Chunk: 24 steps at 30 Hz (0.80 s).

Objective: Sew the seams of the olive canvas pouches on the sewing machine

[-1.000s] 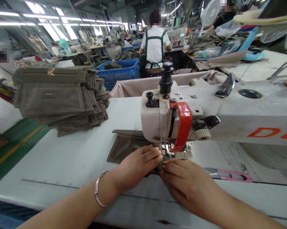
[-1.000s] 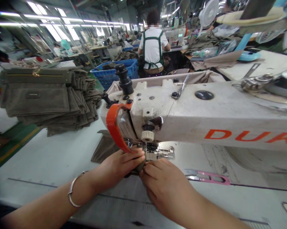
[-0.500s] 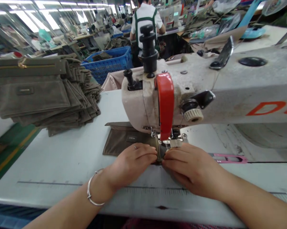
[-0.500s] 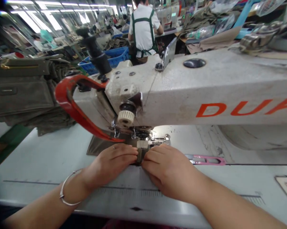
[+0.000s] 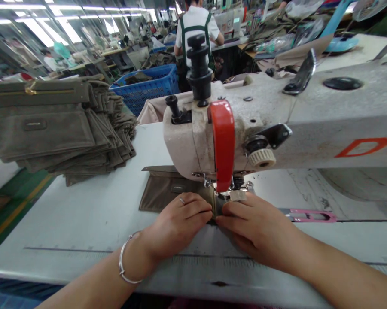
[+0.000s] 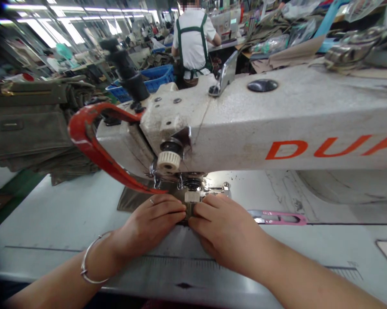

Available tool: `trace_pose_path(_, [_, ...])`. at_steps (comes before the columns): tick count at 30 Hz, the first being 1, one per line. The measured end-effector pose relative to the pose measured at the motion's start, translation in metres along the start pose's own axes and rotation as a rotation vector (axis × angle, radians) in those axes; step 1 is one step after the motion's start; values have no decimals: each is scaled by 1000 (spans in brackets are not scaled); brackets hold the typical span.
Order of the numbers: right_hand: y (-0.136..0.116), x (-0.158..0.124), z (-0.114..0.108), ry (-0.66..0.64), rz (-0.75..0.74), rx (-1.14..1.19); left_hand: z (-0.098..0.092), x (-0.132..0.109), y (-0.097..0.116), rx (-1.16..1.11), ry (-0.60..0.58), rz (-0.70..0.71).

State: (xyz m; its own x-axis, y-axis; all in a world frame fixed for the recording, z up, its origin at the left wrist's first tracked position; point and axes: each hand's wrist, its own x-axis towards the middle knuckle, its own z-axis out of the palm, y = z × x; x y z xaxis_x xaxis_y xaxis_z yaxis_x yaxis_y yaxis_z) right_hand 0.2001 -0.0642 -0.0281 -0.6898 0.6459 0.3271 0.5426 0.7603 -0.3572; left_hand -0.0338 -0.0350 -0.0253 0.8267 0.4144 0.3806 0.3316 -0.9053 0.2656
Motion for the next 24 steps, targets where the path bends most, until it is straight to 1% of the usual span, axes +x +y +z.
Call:
trace_pose_path(7, [-3,-2,-4,-3,20,42,2,-1,-2,9,-31,-11])
trace_pose_path(16, [-2,-6,-4,-46,41,113,1,6,2,63,3,23])
trace_pose_path(21, [-2,-6,-4,-78,81,125,4,3,0,60,-29,-38])
trace_pose_path(24, [0,-5,-3,-79,64,136,4,3,1,74,-43,-84])
